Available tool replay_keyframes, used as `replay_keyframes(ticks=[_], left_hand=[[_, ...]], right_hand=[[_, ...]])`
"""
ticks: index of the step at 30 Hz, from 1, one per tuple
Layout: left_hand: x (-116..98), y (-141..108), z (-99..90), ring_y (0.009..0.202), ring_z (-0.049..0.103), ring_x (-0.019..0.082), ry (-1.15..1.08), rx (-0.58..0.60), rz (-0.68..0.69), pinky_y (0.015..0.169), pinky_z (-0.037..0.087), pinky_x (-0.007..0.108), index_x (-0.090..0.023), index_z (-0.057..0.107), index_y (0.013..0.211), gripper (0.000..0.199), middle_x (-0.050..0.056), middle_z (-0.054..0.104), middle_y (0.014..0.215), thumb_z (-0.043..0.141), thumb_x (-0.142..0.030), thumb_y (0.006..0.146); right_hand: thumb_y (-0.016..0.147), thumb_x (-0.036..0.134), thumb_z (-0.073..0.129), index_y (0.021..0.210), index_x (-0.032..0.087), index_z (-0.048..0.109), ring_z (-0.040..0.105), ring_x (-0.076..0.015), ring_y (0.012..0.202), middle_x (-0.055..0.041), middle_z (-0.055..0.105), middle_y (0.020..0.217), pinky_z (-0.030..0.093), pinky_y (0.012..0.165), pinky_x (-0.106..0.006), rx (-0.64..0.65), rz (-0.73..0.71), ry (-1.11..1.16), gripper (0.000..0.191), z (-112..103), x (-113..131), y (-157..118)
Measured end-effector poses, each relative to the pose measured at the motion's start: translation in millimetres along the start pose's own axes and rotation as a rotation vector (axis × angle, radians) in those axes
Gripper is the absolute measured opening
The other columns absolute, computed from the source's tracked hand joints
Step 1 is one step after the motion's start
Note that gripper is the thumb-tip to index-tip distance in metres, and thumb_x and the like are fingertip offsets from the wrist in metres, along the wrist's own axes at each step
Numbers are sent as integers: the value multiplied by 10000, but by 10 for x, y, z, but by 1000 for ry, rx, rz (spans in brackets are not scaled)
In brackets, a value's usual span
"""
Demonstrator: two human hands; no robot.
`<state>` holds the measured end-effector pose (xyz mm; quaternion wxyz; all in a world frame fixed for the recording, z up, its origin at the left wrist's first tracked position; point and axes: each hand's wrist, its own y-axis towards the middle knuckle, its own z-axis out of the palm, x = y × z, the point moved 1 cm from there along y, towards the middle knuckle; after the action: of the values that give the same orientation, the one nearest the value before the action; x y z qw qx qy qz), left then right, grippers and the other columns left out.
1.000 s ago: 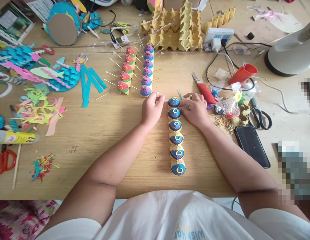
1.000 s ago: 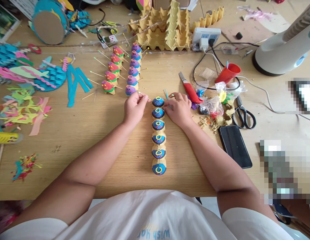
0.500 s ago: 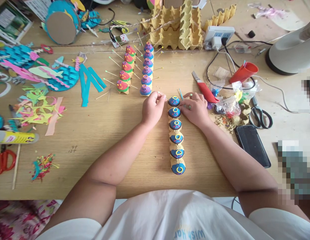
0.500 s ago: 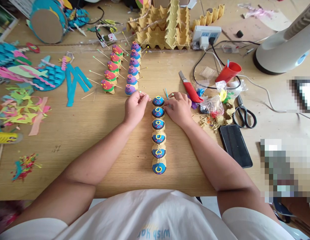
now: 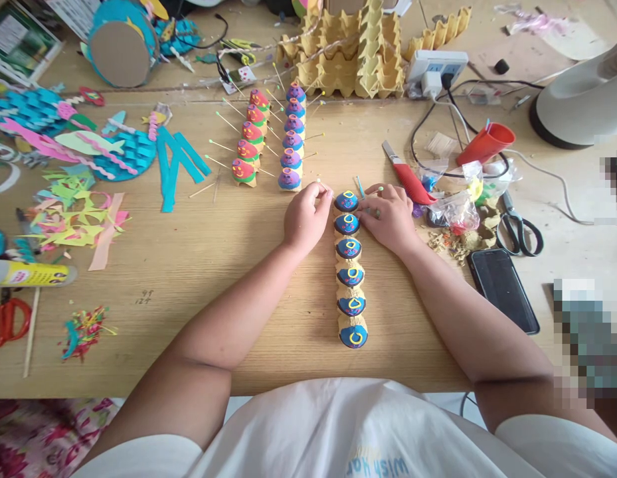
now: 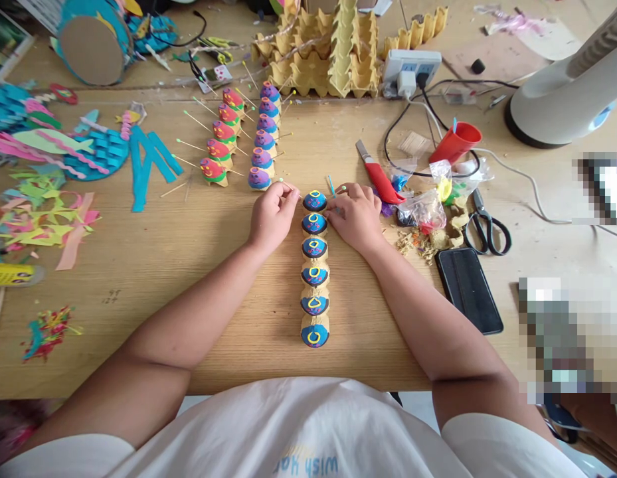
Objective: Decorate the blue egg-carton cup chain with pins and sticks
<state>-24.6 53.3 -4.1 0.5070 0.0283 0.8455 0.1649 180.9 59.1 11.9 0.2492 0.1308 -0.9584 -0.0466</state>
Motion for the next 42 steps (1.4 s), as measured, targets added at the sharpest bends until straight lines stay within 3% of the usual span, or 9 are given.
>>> replay_keyframes(ticks=[21, 30, 42], left_hand=[[-22, 1, 22, 899, 761, 185, 17, 16, -50, 869, 532, 278, -255, 629, 922, 144, 9, 778, 869, 594, -333, 1038], [18, 5, 31, 857, 730, 172, 92, 25, -7, 851, 566, 288, -232, 648, 951, 243, 31, 764, 913, 593, -444, 1056], [-32, 7, 20, 850, 705, 166, 128, 43, -14, 850, 530, 280, -231, 633, 932, 130, 16, 745, 898, 601, -291, 1043]], right_hand=[[960, 395, 699, 1037, 288, 848, 530, -413, 1325, -99, 685, 1412, 436, 1121, -650, 19, -1, -12, 199, -5, 12, 8], [966, 394, 698, 1042, 289, 849, 536, -403, 1312, -100, 680, 1412, 442, 1122, -655, 10, -3, -24, 199, -2, 22, 4], [970, 407, 675, 1049, 294, 853, 539, -404, 1302, -105, 693, 1392, 437, 1118, -651, 9, -16, -12, 225, -7, 24, 4]])
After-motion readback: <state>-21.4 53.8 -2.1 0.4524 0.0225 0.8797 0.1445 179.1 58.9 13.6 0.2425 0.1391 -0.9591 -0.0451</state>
